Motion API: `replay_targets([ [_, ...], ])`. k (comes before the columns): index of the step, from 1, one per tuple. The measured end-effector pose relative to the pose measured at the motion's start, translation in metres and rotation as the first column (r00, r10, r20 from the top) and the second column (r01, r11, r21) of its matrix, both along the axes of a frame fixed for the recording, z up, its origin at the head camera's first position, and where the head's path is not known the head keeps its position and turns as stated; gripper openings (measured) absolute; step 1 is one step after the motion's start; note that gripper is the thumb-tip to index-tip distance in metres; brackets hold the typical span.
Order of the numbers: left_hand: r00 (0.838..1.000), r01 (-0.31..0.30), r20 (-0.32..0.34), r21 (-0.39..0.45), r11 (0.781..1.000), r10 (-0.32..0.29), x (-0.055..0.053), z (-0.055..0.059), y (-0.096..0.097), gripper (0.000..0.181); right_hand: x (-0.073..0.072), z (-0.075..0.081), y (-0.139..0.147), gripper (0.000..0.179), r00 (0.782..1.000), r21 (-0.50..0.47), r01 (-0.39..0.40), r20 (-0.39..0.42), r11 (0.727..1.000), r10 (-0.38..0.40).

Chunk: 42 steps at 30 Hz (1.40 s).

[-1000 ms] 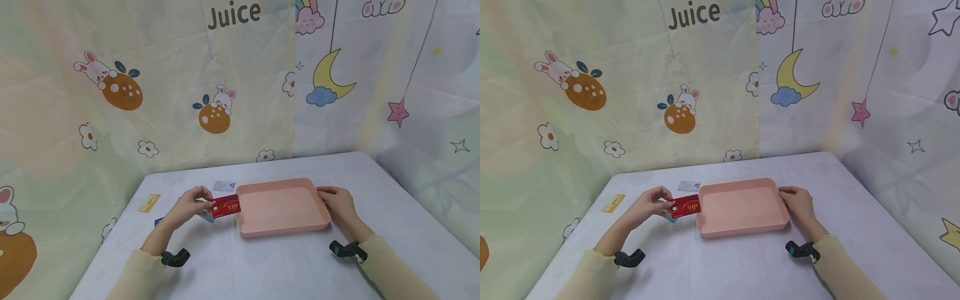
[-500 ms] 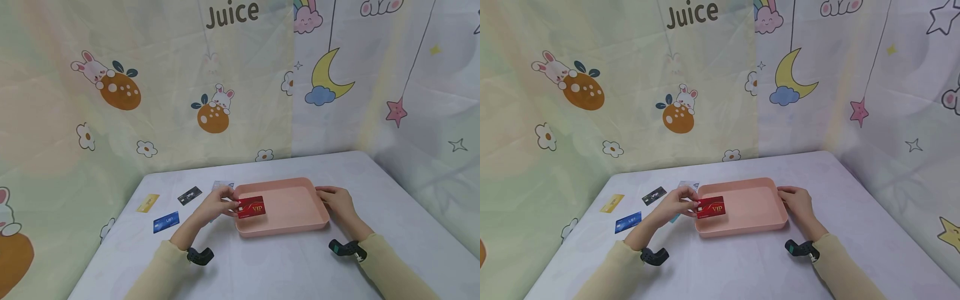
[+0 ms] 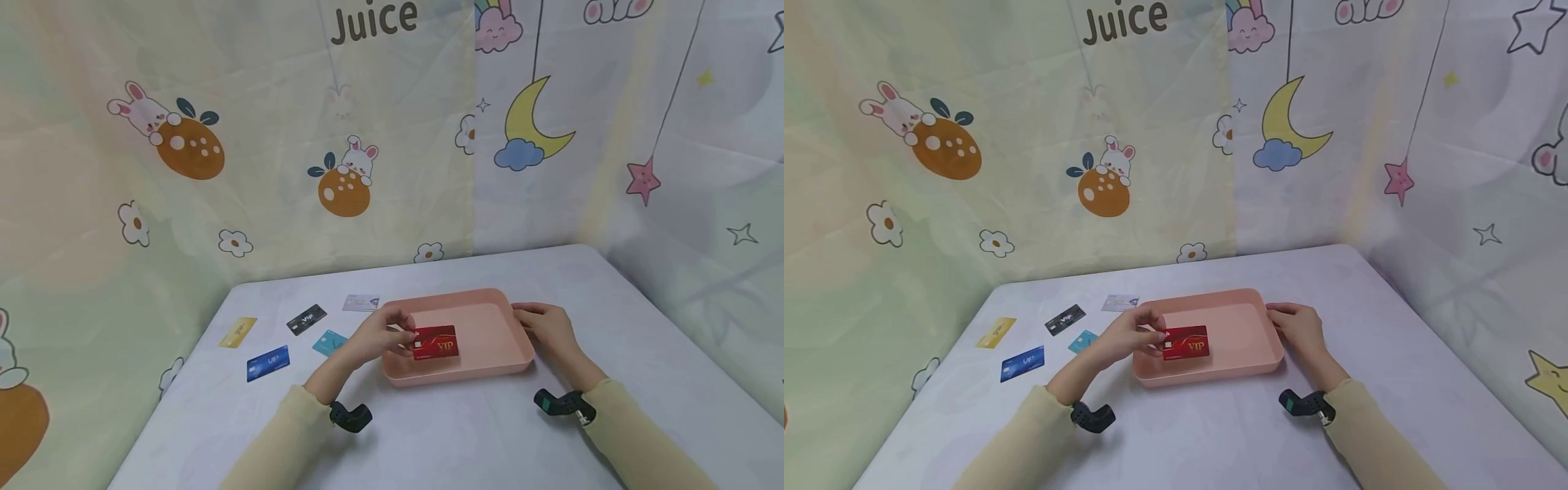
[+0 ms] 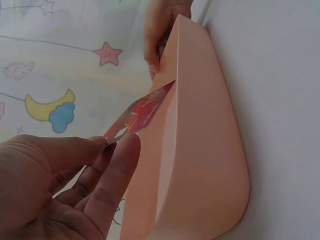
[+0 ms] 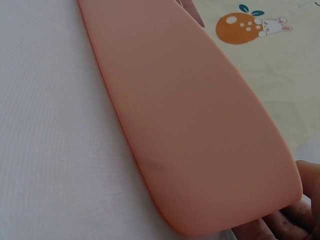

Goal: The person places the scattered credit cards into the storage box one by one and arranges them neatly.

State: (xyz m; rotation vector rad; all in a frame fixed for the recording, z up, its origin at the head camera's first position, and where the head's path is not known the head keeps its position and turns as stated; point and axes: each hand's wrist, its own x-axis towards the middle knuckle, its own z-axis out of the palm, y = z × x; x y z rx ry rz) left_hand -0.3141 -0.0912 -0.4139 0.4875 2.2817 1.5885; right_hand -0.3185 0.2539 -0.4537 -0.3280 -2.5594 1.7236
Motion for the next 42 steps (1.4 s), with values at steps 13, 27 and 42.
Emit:
replay_targets([
  [13,0.998,0.055,-0.015,0.021,0.998,-0.055,-0.003,-0.006,0.029,0.017,0.001,-0.002,-0.004,0.046,1.000,-0.047,-0.015,0.006,0.999,0.016],
  [27,0.996,0.084,-0.026,-0.009,0.996,-0.085,-0.001,-0.012,0.065,0.012,-0.002,-0.002,-0.001,0.048,1.000,-0.039,-0.028,0.006,0.999,0.028],
  [42,0.994,0.106,-0.012,-0.021,0.994,-0.106,-0.005,-0.020,0.088,0.009,0.000,-0.003,0.000,0.048,1.000,-0.031,-0.027,-0.007,0.999,0.027],
])
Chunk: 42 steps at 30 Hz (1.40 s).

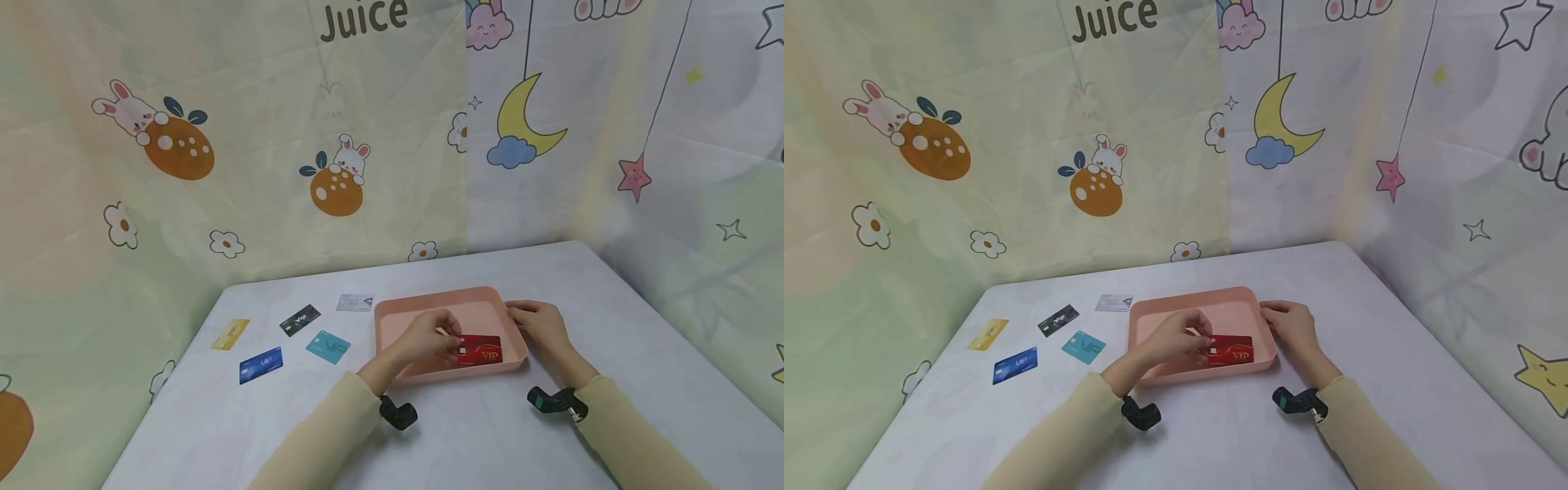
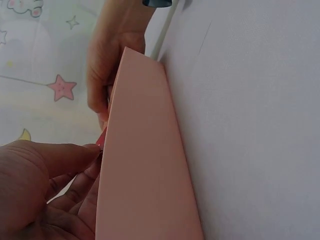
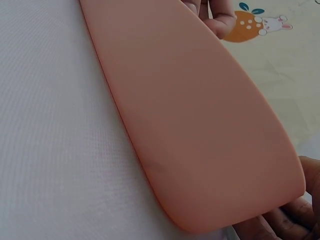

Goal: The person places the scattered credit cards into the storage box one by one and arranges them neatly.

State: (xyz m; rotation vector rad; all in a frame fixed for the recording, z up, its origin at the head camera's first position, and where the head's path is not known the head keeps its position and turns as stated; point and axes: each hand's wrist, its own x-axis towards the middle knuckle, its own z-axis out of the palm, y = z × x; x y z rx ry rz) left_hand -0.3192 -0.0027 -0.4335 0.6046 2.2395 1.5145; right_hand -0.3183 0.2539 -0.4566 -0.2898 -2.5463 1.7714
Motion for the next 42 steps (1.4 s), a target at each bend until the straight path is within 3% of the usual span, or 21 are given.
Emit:
replay_targets([
  [10,1.000,-0.024,0.013,-0.004,1.000,0.024,0.003,-0.004,0.019,0.009,0.000,0.001,0.000,0.049,1.000,0.010,0.001,-0.006,1.000,-0.001],
  [27,0.999,-0.031,0.034,-0.015,0.999,0.031,0.004,-0.010,0.024,0.013,0.001,-0.001,-0.001,0.048,1.000,-0.009,-0.003,-0.019,1.000,0.002],
  [36,0.994,-0.062,-0.097,-0.176,0.982,0.045,0.006,-0.010,0.031,0.009,0.002,0.000,0.000,0.050,1.000,-0.017,0.001,-0.007,1.000,-0.001],
  [42,0.993,-0.070,-0.112,-0.214,0.974,0.047,0.006,-0.011,0.032,0.011,0.002,0.001,-0.001,0.048,1.000,0.035,0.009,-0.020,0.999,-0.008],
])
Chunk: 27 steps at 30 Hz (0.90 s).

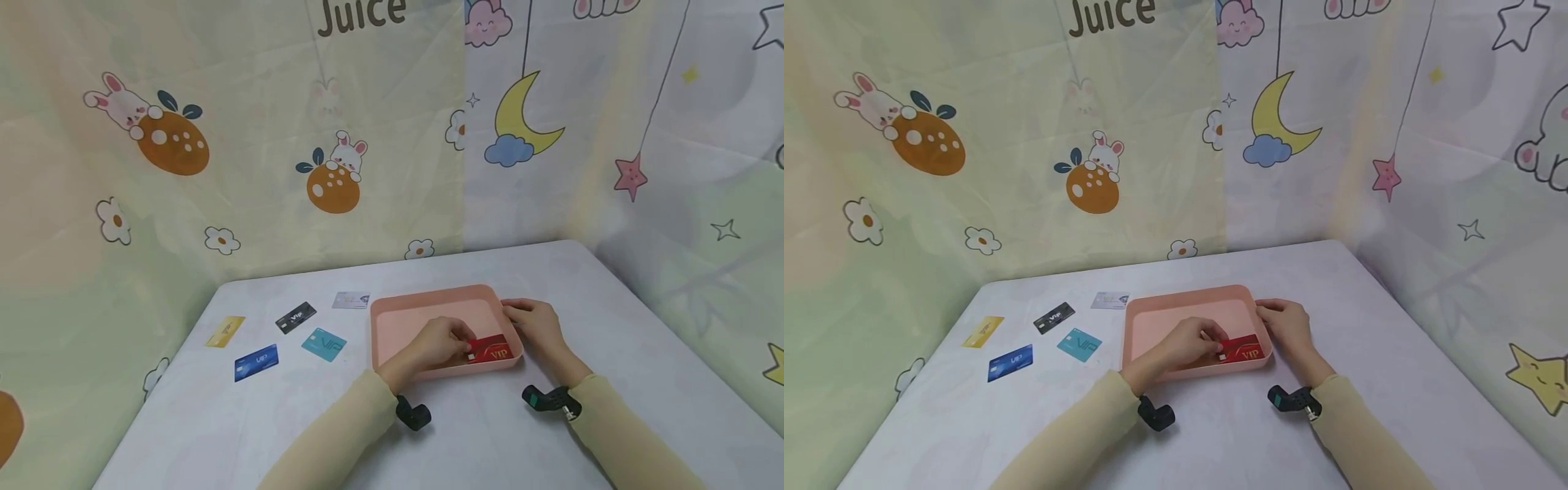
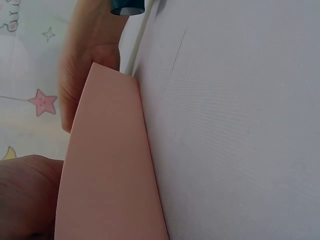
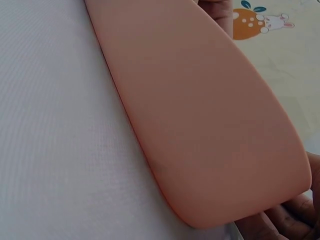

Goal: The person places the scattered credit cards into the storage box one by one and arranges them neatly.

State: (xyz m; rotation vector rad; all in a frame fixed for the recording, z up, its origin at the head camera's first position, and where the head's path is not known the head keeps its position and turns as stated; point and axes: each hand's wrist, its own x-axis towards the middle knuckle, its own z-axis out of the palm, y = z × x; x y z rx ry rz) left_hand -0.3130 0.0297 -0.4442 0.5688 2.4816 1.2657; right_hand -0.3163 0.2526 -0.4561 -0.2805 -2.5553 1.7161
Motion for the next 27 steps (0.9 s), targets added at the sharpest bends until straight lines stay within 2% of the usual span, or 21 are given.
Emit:
replay_targets([
  [5,1.000,0.009,0.006,-0.001,1.000,-0.009,-0.0013,-0.0014,-0.0011,0.016,0.0003,0.0002,0.0001,0.048,1.000,0.006,-0.003,-0.001,1.000,0.003],
  [10,0.999,0.025,-0.024,-0.016,1.000,-0.026,-0.0021,-0.0007,-0.0018,0.015,0.0000,-0.0006,0.0005,0.047,1.000,-0.012,-0.001,0.000,1.000,0.001],
  [22,0.999,0.015,0.039,0.048,0.999,-0.017,0.0025,0.0017,-0.0034,0.014,-0.0005,-0.0012,0.0005,0.048,1.000,0.004,0.007,0.012,1.000,-0.007],
  [27,1.000,0.006,0.021,0.035,0.999,-0.007,0.0030,0.0036,-0.0074,0.016,-0.0011,-0.0008,-0.0010,0.048,1.000,-0.008,0.012,0.012,1.000,-0.012],
])
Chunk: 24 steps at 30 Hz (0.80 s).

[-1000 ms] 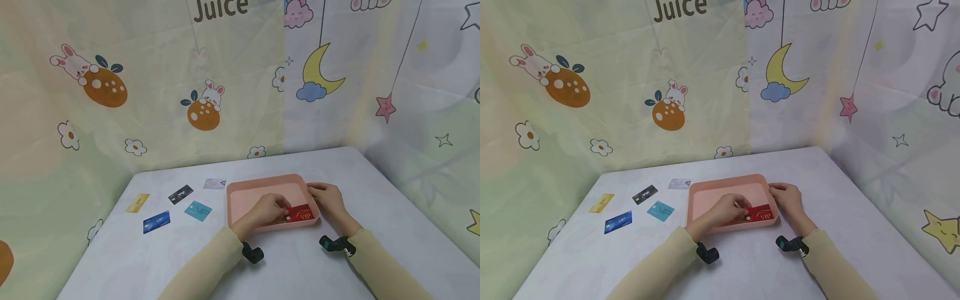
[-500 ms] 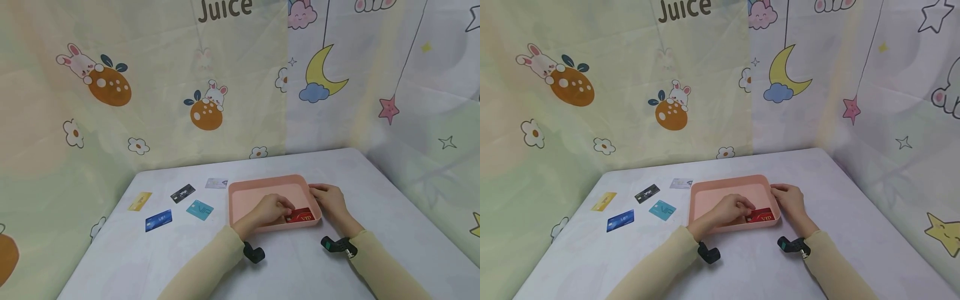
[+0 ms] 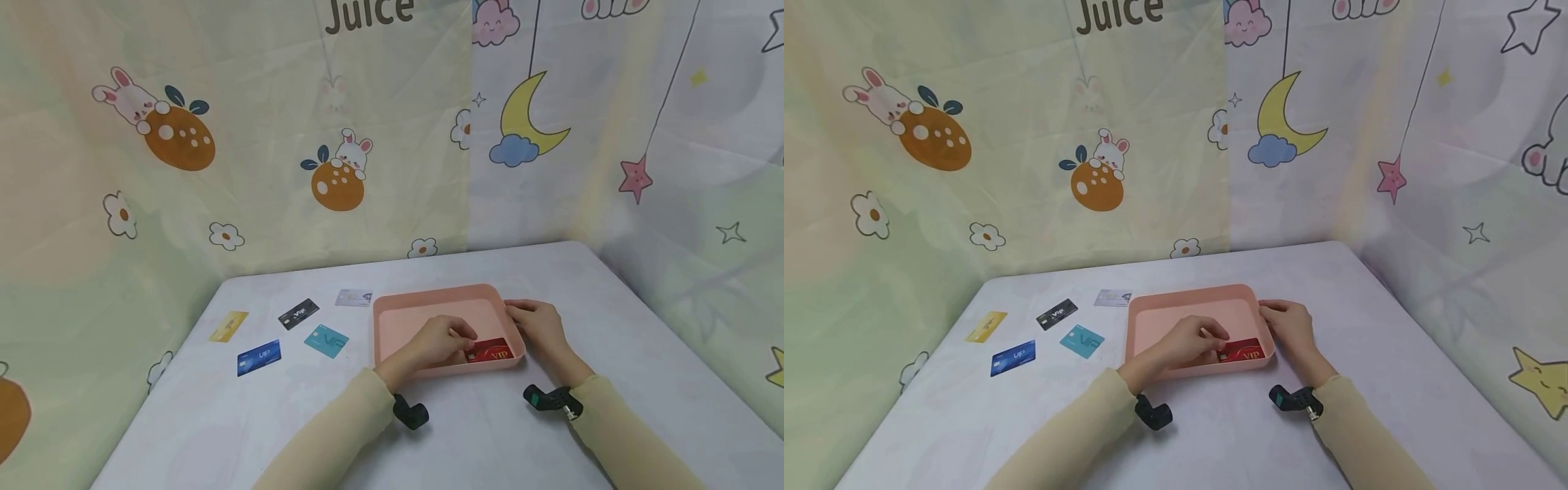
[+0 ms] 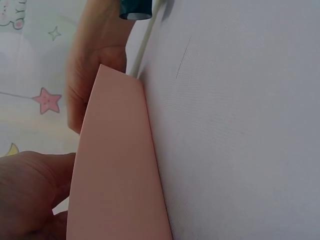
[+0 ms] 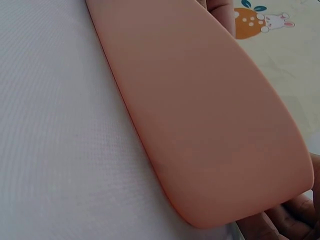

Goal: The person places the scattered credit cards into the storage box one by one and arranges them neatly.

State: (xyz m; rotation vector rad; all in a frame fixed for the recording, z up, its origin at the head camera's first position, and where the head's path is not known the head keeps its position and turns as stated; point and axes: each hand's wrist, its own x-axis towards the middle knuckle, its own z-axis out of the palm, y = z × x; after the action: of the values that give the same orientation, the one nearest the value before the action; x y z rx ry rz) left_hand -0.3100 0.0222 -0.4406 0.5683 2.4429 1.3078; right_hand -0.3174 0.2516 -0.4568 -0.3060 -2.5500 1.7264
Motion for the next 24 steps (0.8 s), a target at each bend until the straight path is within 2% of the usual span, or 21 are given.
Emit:
replay_targets([
  [7,0.997,-0.005,-0.081,-0.042,0.999,0.001,0.004,0.006,-0.012,0.022,0.000,0.000,0.000,0.048,1.000,-0.003,0.006,0.006,1.000,-0.006],
  [14,0.991,0.052,-0.119,-0.020,0.998,-0.054,0.015,0.007,-0.030,0.023,-0.001,-0.001,0.001,0.049,1.000,-0.014,0.021,0.013,1.000,-0.020],
  [21,0.991,0.040,-0.132,0.011,0.999,-0.038,0.026,0.013,-0.053,0.024,0.000,-0.001,0.000,0.049,1.000,-0.022,0.022,0.013,1.000,-0.022],
  [24,0.987,0.034,-0.159,0.040,0.999,-0.028,0.028,0.018,-0.068,0.025,0.000,-0.001,-0.001,0.050,1.000,-0.030,0.019,0.011,0.999,-0.019],
])
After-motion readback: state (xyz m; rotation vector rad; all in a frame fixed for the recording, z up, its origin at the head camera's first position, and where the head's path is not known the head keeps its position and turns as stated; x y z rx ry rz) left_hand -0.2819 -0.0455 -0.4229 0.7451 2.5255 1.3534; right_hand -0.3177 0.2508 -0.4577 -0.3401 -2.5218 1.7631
